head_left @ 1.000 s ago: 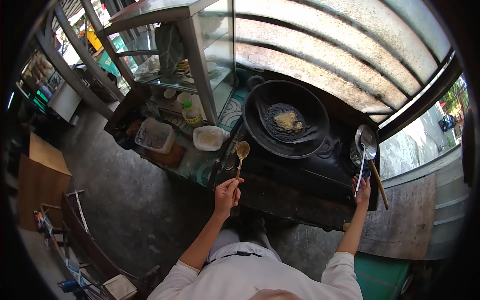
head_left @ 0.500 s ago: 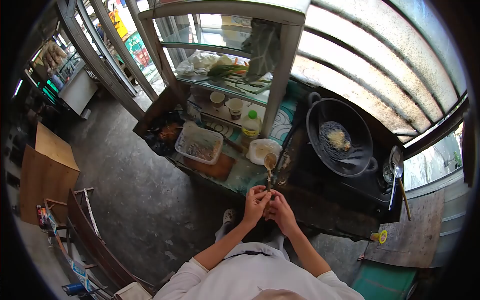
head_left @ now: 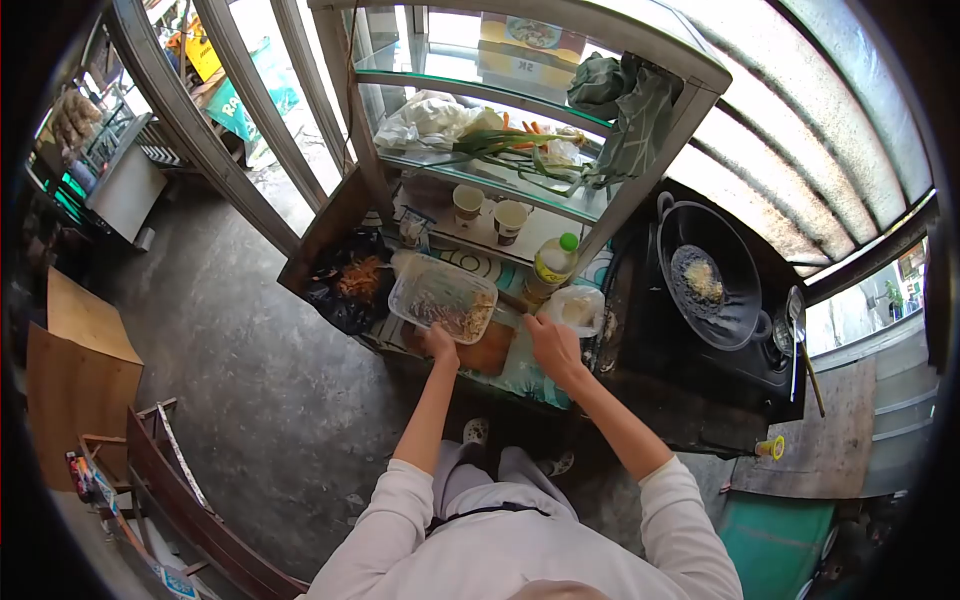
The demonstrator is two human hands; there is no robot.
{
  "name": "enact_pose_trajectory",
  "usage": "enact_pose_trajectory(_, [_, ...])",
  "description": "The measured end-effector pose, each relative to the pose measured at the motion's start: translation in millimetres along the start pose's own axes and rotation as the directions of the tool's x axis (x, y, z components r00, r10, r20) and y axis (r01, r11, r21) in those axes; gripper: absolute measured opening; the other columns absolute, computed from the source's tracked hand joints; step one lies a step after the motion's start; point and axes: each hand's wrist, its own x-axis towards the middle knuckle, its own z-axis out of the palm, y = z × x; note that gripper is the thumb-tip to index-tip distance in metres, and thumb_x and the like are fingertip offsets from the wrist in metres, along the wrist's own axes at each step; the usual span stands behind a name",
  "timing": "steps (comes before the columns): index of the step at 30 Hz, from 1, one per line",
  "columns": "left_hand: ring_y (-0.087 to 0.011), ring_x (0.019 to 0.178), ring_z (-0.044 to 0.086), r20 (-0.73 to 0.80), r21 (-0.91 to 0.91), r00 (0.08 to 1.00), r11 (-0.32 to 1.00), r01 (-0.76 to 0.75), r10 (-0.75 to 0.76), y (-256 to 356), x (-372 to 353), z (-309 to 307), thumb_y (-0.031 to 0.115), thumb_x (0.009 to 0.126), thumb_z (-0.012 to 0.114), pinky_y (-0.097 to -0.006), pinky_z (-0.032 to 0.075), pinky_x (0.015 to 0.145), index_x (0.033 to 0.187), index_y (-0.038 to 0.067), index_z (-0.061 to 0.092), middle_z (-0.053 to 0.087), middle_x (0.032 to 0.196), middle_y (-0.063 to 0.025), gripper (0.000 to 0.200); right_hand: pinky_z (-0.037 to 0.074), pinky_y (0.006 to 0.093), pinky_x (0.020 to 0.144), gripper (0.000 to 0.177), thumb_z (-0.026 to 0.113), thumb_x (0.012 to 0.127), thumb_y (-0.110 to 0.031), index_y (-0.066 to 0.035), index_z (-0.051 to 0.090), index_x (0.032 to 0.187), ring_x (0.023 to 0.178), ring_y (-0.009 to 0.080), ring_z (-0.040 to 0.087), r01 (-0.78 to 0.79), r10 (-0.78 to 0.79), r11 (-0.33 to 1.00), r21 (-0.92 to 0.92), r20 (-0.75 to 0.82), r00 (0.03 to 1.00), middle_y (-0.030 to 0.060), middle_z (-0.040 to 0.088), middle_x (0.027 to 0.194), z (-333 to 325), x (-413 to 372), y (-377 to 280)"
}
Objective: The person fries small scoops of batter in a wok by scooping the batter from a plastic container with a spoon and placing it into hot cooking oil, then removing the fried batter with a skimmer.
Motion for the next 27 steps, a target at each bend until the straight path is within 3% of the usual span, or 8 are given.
enact_pose_trajectory(4, [-0.0313,0.127,0.027,0.009,-0.229,0.911,0.887,-0.4,0.413,8.6,-23.6,13.6,0.012,0.086,0.041,-0.0395,0.025,0.101,0.139,0.005,0.015,0.021,0.139,-0.0205,0.059,0.048,0.0375,0.05,0.026,0.05,0.077,-0.007,-0.003,0.053,0.103,0.064,0.0277,0.061,0.127,-0.125,0.981,-0.145,0.025,0.992,0.0109,0.054,0.079,10.7,6.7,1.0])
enact_pose_trajectory(7, [-0.0312,0.128,0.024,0.15,-0.152,0.878,0.889,-0.433,0.454,19.8,-39.1,9.3,0.011,0.087,0.042,-0.0384,0.022,0.102,0.141,0.008,0.008,0.013,0.141,-0.0185,0.064,0.048,0.0356,0.046,0.029,0.051,0.076,-0.007,0.0,0.051,0.104,0.057,0.0254,0.06,0.17,-0.148,0.966,-0.196,0.121,0.982,0.0115,0.055,0.076,24.8,-7.5,-1.1])
enact_pose_trajectory(10, [-0.0302,0.129,0.022,0.224,-0.187,0.867,0.892,-0.411,0.446,30.7,-47.5,7.3,0.012,0.087,0.043,-0.0385,0.019,0.103,0.142,0.009,0.005,0.013,0.141,-0.0178,0.067,0.048,0.0343,0.044,0.033,0.05,0.076,-0.006,0.003,0.05,0.108,0.053,0.0255,0.06,0.143,-0.109,0.972,-0.187,0.183,0.977,0.0128,0.055,0.074,40.3,-37.1,-5.1])
enact_pose_trajectory(13, [-0.0254,0.13,0.021,0.246,-0.319,0.853,0.869,-0.377,0.461,16.7,-37.1,8.3,0.016,0.082,0.048,-0.0356,0.021,0.103,0.142,0.01,0.009,0.017,0.143,-0.0104,0.072,0.049,0.0333,0.045,0.036,0.05,0.076,-0.005,0.005,0.048,0.111,0.054,0.0259,0.061,0.086,-0.057,0.986,-0.143,0.197,0.979,0.0141,0.056,0.075,46.2,-60.9,-20.3])
enact_pose_trajectory(16, [-0.0246,0.127,0.027,0.223,-0.513,0.872,0.813,-0.274,0.435,13.6,-41.3,9.1,0.018,0.081,0.049,-0.035,0.022,0.102,0.14,0.01,0.018,0.027,0.138,-0.0096,0.067,0.049,0.0344,0.046,0.041,0.049,0.075,-0.004,0.006,0.046,0.115,0.056,0.0272,0.061,-0.008,0.024,0.997,-0.07,0.225,0.974,0.0162,0.057,0.08,49.8,-75.2,-38.8])
enact_pose_trajectory(19, [-0.0237,0.12,0.034,0.252,-0.536,0.876,0.813,-0.227,0.411,-3.7,-29.5,7.4,0.019,0.08,0.049,-0.0349,0.025,0.1,0.134,0.008,0.028,0.037,0.13,-0.0082,0.059,0.049,0.0366,0.047,0.045,0.049,0.074,-0.003,0.007,0.043,0.118,0.058,0.0294,0.061,-0.074,0.072,0.997,-0.003,0.279,0.958,0.019,0.056,0.085,48.9,-84.4,-57.1])
enact_pose_trajectory(22, [-0.0224,0.115,0.038,0.257,-0.528,0.914,0.838,-0.14,0.314,4.2,-45.4,4.8,0.021,0.079,0.05,-0.035,0.026,0.098,0.129,0.008,0.034,0.042,0.122,-0.0069,0.054,0.049,0.0353,0.046,0.044,0.049,0.075,-0.004,0.007,0.043,0.117,0.057,0.0288,0.061,-0.054,0.047,0.998,0.018,0.277,0.96,0.0189,0.056,0.085,49.7,-91.8,-68.2])
enact_pose_trajectory(27, [-0.0234,0.115,0.04,0.341,-0.526,0.893,0.847,-0.078,0.294,3.4,-47.5,0.2,0.021,0.078,0.05,-0.0359,0.031,0.097,0.128,0.009,0.035,0.042,0.122,-0.0069,0.054,0.048,0.0294,0.042,0.044,0.052,0.074,-0.006,0.006,0.047,0.116,0.049,0.022,0.059,0.06,-0.046,0.994,-0.094,0.149,0.988,0.0108,0.054,0.074,65.8,-96.8,-64.9])
